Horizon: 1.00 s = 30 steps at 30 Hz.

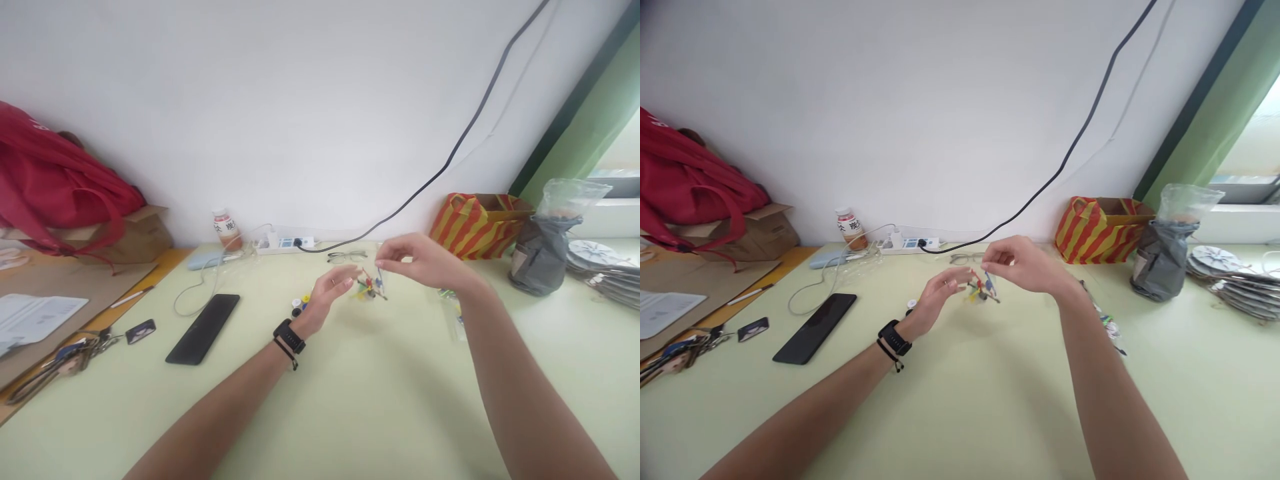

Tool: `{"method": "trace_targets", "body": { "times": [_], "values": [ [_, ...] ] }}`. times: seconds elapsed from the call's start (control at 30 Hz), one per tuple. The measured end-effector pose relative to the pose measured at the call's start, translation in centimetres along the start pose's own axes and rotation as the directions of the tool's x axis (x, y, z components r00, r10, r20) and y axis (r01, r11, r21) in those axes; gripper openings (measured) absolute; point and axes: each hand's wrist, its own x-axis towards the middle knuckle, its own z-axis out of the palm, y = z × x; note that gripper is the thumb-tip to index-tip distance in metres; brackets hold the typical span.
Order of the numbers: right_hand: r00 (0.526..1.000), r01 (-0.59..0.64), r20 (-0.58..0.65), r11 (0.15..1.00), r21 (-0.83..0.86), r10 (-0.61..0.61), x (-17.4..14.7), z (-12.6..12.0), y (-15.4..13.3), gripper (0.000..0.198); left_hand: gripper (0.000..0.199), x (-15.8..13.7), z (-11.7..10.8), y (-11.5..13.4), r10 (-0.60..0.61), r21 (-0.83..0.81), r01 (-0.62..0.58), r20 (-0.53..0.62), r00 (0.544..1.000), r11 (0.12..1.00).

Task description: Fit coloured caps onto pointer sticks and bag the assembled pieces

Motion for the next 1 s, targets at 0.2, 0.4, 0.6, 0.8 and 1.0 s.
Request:
{"method": "trace_targets", "body": {
  "times": [0.2,0.4,0.6,0.8,1.0],
  "values": [
    [0.988,0.012,-0.148,0.988,-0.156,-0.036,-1.5,0.8,-0.7,0.019,0.058,-0.4,-0.6,2.4,0.128,0.115,-0.127,0.000,0.992,0.985],
    [0.989,0.053,-0.139,0.998,-0.040,-0.058,-3.4,2.9,-2.5,0.023,0.062,-2.6,0.2,2.7,0.049,0.012,-0.051,0.105,0.993,0.999],
    [0.989,0.056,-0.144,0.976,0.210,-0.026,-5.4,5.4,-2.6,0.023,0.066,-5.5,1.0,2.3,-0.151,-0.045,0.154,0.058,0.987,0.987],
    [0.945,0.101,-0.319,0.863,0.496,0.073,-5.9,8.7,-0.2,0.026,0.047,-6.9,0.6,0.7,-0.195,0.162,0.177,0.106,0.975,0.971],
    [0.977,0.031,-0.201,0.878,0.477,0.075,-5.5,10.4,0.5,0.028,0.040,-7.2,0.7,0.1,-0.092,0.305,0.072,0.053,0.994,0.949]
  ]
}}
